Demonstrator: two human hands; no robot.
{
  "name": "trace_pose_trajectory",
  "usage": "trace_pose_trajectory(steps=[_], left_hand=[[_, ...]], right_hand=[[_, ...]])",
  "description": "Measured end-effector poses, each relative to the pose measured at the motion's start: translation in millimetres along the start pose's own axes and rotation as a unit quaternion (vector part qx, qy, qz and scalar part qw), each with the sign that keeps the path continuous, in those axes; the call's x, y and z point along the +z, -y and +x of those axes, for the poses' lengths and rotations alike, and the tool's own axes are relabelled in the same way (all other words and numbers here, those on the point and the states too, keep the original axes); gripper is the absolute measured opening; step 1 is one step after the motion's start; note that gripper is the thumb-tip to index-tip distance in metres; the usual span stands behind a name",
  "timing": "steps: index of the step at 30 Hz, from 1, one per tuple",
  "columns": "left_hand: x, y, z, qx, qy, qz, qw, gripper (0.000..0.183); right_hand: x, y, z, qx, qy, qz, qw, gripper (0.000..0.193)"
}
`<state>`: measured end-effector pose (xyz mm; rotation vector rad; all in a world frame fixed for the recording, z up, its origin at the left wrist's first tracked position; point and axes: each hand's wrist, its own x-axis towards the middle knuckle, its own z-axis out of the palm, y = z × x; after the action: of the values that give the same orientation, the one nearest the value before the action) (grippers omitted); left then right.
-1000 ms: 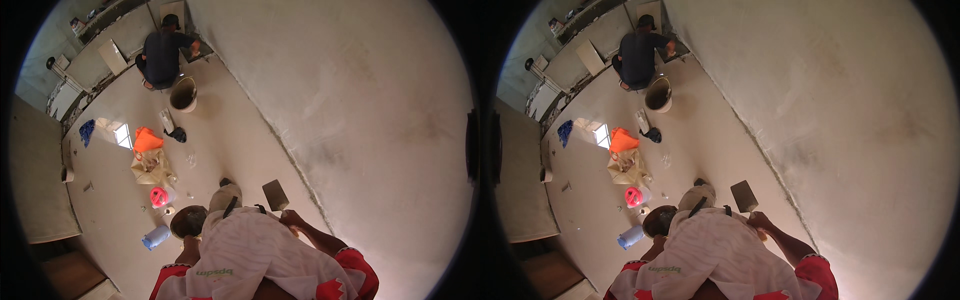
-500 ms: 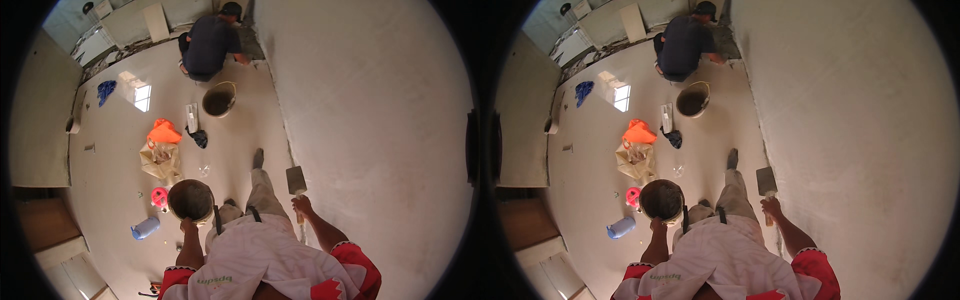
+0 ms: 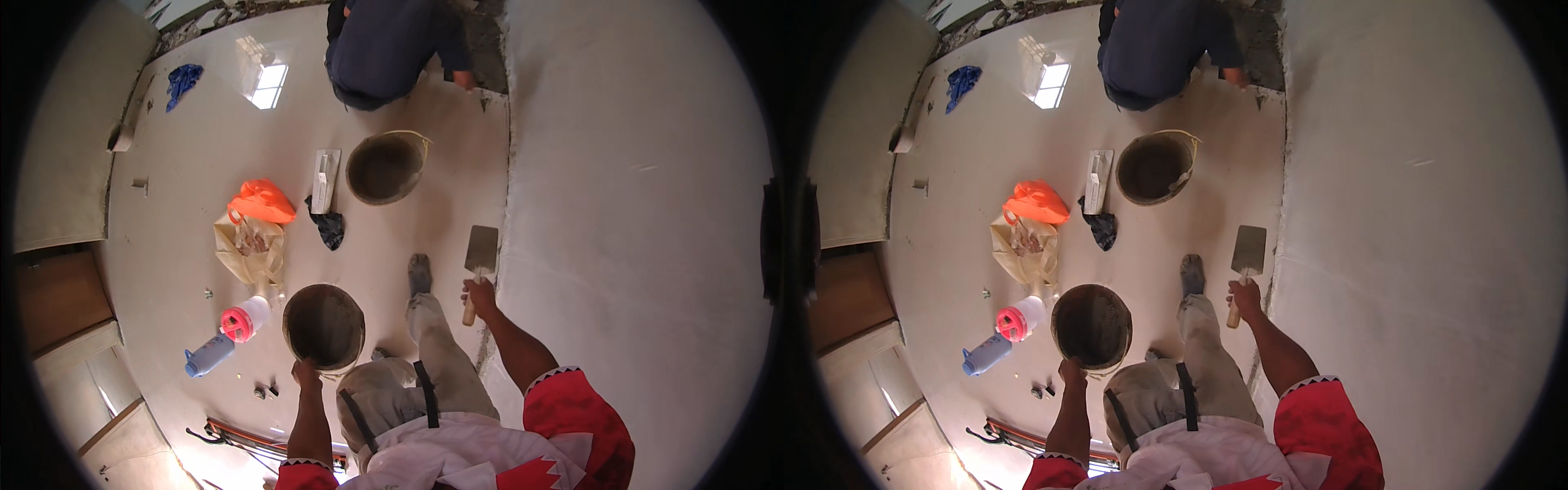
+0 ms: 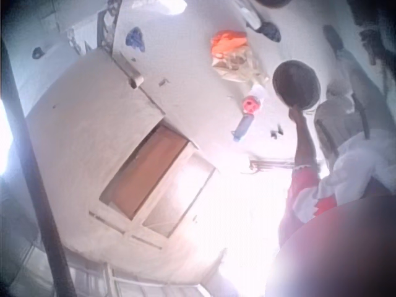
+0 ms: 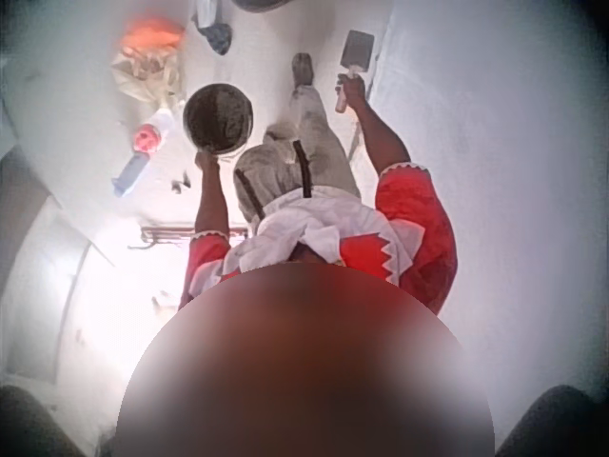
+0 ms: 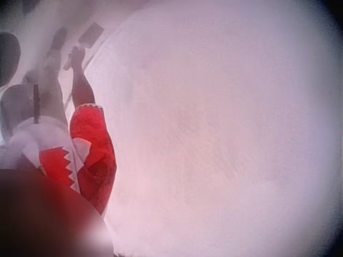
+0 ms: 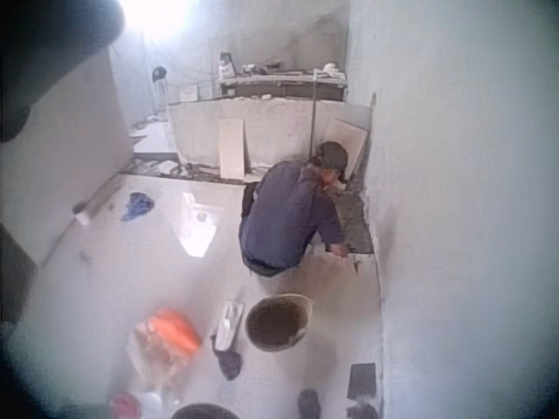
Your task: The person scoops wet cement from a pile into a bucket using a trowel, then carries the bucket into a room and applies the cement along the floor edge near a wall. Another person is also working nearby with a separate bucket.
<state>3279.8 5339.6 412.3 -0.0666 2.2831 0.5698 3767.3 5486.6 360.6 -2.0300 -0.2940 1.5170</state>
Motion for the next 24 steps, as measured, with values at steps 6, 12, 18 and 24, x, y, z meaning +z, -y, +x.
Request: trace_pose_trajectory(steps=[6,12,18,24], left_hand=[[96,8,41,0.044,-0.007,-0.011,0.999,0.02],[149,19,70,0.081,-0.042,-0.087,0.992,0.013],[168,16,93,0.117,-0.056,-0.053,0.99,0.011],[181,20,120,0.187,-0.055,-0.036,0.98,0.019]], right_hand=[[61,14,156,0.004,0.052,-0.061,0.997,0.025],[123,14,264,-0.046,0.076,-0.085,0.992,0.029],[169,5,312,-0.106,0.107,-0.127,0.98,0.025],[198,-23,339,-0.116,0.08,-0.053,0.989,0.026]])
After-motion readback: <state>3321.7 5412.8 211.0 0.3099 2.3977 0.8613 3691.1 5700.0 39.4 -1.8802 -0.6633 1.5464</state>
